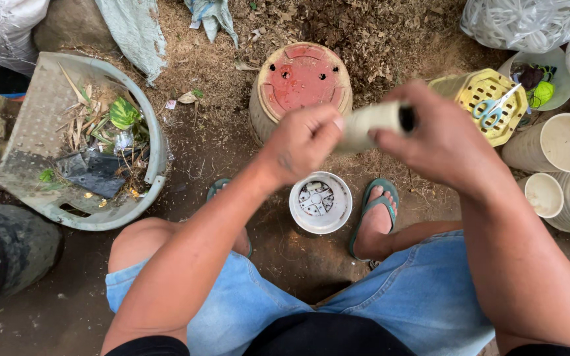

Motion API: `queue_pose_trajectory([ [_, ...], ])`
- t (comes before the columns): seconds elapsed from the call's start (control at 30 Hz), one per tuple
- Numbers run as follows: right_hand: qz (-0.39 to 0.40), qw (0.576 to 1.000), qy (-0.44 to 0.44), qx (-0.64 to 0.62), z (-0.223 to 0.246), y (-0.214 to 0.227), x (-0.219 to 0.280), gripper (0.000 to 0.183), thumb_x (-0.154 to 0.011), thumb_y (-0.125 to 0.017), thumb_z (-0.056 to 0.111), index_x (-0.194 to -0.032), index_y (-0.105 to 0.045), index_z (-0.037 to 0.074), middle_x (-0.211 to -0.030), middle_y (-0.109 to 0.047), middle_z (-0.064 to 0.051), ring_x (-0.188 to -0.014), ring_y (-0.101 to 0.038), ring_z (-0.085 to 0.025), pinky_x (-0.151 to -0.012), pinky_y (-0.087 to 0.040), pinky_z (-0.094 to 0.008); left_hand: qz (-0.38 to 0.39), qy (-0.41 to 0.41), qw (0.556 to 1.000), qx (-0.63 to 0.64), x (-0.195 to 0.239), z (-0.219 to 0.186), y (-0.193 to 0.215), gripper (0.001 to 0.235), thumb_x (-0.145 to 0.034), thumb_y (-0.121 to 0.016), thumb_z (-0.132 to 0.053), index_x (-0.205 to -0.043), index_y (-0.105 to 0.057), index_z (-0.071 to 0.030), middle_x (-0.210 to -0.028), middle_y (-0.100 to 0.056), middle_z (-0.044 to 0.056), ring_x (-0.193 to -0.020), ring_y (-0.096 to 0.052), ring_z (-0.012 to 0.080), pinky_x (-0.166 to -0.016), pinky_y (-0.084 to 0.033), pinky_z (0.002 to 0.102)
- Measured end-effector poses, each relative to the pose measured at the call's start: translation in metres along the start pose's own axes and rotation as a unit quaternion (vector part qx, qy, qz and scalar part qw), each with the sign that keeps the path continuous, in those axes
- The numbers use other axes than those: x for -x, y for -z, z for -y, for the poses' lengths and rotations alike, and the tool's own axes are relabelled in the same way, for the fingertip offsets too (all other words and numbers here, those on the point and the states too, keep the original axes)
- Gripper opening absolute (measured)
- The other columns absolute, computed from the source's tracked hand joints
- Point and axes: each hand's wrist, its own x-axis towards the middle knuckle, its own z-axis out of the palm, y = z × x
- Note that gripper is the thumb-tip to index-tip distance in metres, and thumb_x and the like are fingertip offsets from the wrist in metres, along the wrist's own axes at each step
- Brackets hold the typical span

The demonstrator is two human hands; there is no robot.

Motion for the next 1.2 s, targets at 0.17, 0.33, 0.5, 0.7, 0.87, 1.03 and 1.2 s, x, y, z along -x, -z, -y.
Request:
queue_pose_trajectory([
  [0.17, -0.026, 0.934, 0.184, -0.304, -0.015, -0.002, 0.005, 0.044, -0.097, -0.075, 0.017, -0.132, -0.054, 0.000, -0.113, -0.067, -0.007, -0.100, -0.063, -0.016, -0.086, -0.054, -0.031, 0.090, -0.071, 0.993, -0.005, 0.009, -0.005, -0.019, 0.023, -0.104, -0.054, -0.027, -0.099, -0.067, -0.007, -0.084, -0.068, 0.012, -0.081, -0.066, 0.0240, -0.074, -0.052, 0.038],
  [0.33, 0.185, 0.938, 0.210, -0.206, -0.016, 0.015, 0.005, 0.046, -0.083, -0.076, 0.016, -0.124, -0.060, 0.004, -0.104, -0.071, -0.009, -0.097, -0.067, -0.016, -0.081, -0.055, -0.032, 0.029, -0.040, 0.995, -0.086, -0.006, 0.020, 0.001, 0.022, -0.098, -0.059, -0.027, -0.092, -0.063, -0.006, -0.083, -0.068, 0.015, -0.079, -0.069, 0.0342, -0.069, -0.052, 0.045],
  [0.5, 0.166, 0.983, 0.079, -0.001, -0.003, 0.018, 0.003, 0.049, -0.078, -0.081, 0.029, -0.122, -0.065, 0.015, -0.093, -0.078, -0.010, -0.086, -0.076, -0.020, -0.076, -0.058, -0.036, -0.027, -0.089, 0.984, -0.152, -0.002, 0.023, -0.003, 0.024, -0.103, -0.055, -0.025, -0.090, -0.062, -0.006, -0.082, -0.068, 0.015, -0.078, -0.068, 0.0365, -0.069, -0.050, 0.048],
  [0.7, -0.237, 0.937, 0.245, 0.071, 0.007, -0.002, 0.006, 0.048, -0.099, -0.082, 0.020, -0.133, -0.056, -0.002, -0.118, -0.066, -0.021, -0.104, -0.067, -0.033, -0.089, -0.054, -0.041, 0.032, -0.011, 0.999, -0.028, 0.013, 0.009, -0.033, 0.029, -0.105, -0.052, -0.028, -0.093, -0.064, -0.005, -0.083, -0.069, 0.013, -0.077, -0.070, 0.0308, -0.073, -0.053, 0.043],
  [0.87, 0.107, 0.912, 0.186, -0.349, 0.006, 0.022, 0.011, 0.047, -0.087, -0.076, 0.019, -0.127, -0.058, 0.002, -0.108, -0.069, -0.015, -0.093, -0.067, -0.022, -0.078, -0.055, -0.035, 0.017, -0.299, 0.950, 0.085, 0.003, 0.023, -0.014, 0.048, -0.111, -0.063, -0.042, -0.118, -0.058, 0.004, -0.106, -0.068, 0.020, -0.097, -0.066, 0.0300, -0.085, -0.052, 0.041],
  [1.03, 0.103, 0.988, 0.024, 0.112, 0.007, 0.012, 0.008, 0.052, -0.086, -0.083, 0.023, -0.133, -0.063, 0.010, -0.100, -0.071, -0.014, -0.083, -0.071, -0.024, -0.075, -0.056, -0.037, -0.003, 0.023, 1.000, 0.014, -0.004, 0.026, -0.009, 0.029, -0.104, -0.052, -0.030, -0.097, -0.067, -0.007, -0.080, -0.070, 0.009, -0.075, -0.068, 0.0169, -0.068, -0.053, 0.036],
  [1.2, -0.110, 0.936, 0.212, -0.257, 0.000, 0.002, 0.009, 0.041, -0.100, -0.073, 0.023, -0.129, -0.052, 0.002, -0.118, -0.065, -0.006, -0.101, -0.067, -0.017, -0.085, -0.057, -0.033, 0.092, -0.069, 0.993, -0.005, 0.013, 0.012, -0.034, 0.030, -0.105, -0.053, -0.031, -0.095, -0.066, -0.005, -0.085, -0.067, 0.012, -0.076, -0.065, 0.0216, -0.072, -0.050, 0.039],
])
